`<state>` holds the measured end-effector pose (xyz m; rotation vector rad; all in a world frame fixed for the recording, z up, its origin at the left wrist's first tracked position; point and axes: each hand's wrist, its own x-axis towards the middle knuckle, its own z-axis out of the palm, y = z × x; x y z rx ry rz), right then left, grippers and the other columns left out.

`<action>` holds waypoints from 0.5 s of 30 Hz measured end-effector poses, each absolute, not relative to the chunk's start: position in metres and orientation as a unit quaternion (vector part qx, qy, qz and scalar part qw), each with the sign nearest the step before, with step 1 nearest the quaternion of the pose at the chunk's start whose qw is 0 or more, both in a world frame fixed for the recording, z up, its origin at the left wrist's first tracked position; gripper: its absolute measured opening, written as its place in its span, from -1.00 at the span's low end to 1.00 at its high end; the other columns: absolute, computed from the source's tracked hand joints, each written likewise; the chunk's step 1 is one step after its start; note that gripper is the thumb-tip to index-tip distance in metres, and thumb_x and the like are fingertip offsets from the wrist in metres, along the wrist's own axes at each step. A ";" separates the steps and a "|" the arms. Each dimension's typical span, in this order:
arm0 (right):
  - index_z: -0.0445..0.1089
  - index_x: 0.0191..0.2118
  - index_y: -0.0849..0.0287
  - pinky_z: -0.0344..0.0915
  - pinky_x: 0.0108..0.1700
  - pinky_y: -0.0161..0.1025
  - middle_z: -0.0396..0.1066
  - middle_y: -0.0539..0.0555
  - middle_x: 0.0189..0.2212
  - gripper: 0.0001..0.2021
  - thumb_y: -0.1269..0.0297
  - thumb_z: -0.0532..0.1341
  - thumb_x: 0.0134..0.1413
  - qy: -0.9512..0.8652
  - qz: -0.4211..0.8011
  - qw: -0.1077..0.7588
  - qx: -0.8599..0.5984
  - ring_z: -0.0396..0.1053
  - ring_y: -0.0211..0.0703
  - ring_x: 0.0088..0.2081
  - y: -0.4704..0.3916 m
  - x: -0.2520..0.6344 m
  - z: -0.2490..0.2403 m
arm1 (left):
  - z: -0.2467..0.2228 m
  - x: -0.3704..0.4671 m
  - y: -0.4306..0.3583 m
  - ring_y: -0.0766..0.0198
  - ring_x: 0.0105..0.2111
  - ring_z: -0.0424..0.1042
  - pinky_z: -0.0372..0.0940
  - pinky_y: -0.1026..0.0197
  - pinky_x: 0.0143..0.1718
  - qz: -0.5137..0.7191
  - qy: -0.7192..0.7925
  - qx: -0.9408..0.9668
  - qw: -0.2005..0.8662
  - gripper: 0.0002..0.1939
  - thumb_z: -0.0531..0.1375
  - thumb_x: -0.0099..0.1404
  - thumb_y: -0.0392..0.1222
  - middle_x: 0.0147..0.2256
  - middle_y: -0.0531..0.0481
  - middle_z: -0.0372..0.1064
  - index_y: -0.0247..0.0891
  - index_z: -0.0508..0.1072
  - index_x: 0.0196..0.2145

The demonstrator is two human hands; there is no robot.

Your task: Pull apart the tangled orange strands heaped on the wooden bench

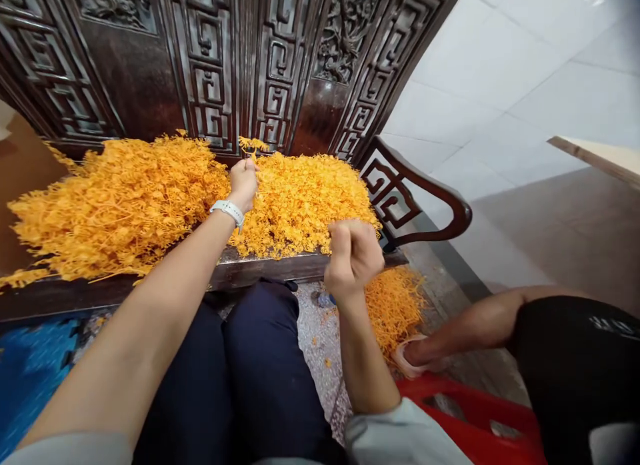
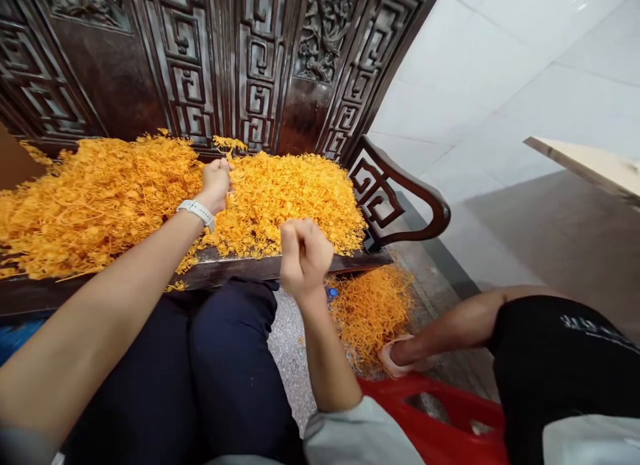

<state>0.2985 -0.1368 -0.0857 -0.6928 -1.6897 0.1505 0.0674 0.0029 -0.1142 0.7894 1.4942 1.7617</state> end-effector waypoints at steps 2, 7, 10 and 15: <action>0.43 0.09 0.09 0.43 -0.03 0.03 0.44 0.19 -0.12 -0.71 0.06 0.19 0.42 -0.753 0.039 0.507 -0.418 0.43 0.01 -0.11 -0.090 0.305 -0.090 | -0.105 0.070 -0.004 0.30 -0.62 0.04 -0.07 0.23 -0.55 0.669 0.569 0.336 0.340 -0.65 0.04 0.58 -0.13 -0.56 0.11 -0.02 -0.17 0.31 -0.41; 0.42 0.21 0.23 0.33 0.22 0.22 0.38 0.41 0.19 -0.44 -0.14 0.11 0.42 -0.754 0.104 0.415 -0.498 0.34 0.26 0.24 -0.028 0.302 -0.101 | -0.091 0.081 -0.021 0.31 -0.56 0.07 -0.06 0.23 -0.50 0.630 0.523 0.483 0.310 -0.64 0.15 0.55 -0.12 -0.56 0.07 0.07 -0.21 0.41 -0.44; 0.40 0.20 0.10 0.42 0.05 -0.01 0.51 0.22 -0.01 -0.42 -0.25 0.00 0.45 -0.752 0.239 0.450 -0.419 0.49 0.00 -0.01 -0.038 0.279 -0.100 | -0.088 0.090 -0.024 0.30 -0.52 0.09 0.00 0.22 -0.45 0.617 0.494 0.528 0.311 -0.58 0.16 0.56 -0.04 -0.54 0.06 0.09 -0.22 0.39 -0.48; 0.40 -0.12 0.09 0.27 -0.21 -0.15 0.38 0.01 -0.37 -0.48 -0.30 0.06 0.41 -0.740 0.280 0.475 -0.385 0.31 -0.19 -0.34 -0.044 0.236 -0.109 | -0.089 0.100 -0.022 0.27 -0.45 0.10 0.08 0.18 -0.36 0.608 0.477 0.563 0.294 -0.50 0.19 0.54 0.08 -0.48 0.05 0.11 -0.19 0.19 -0.50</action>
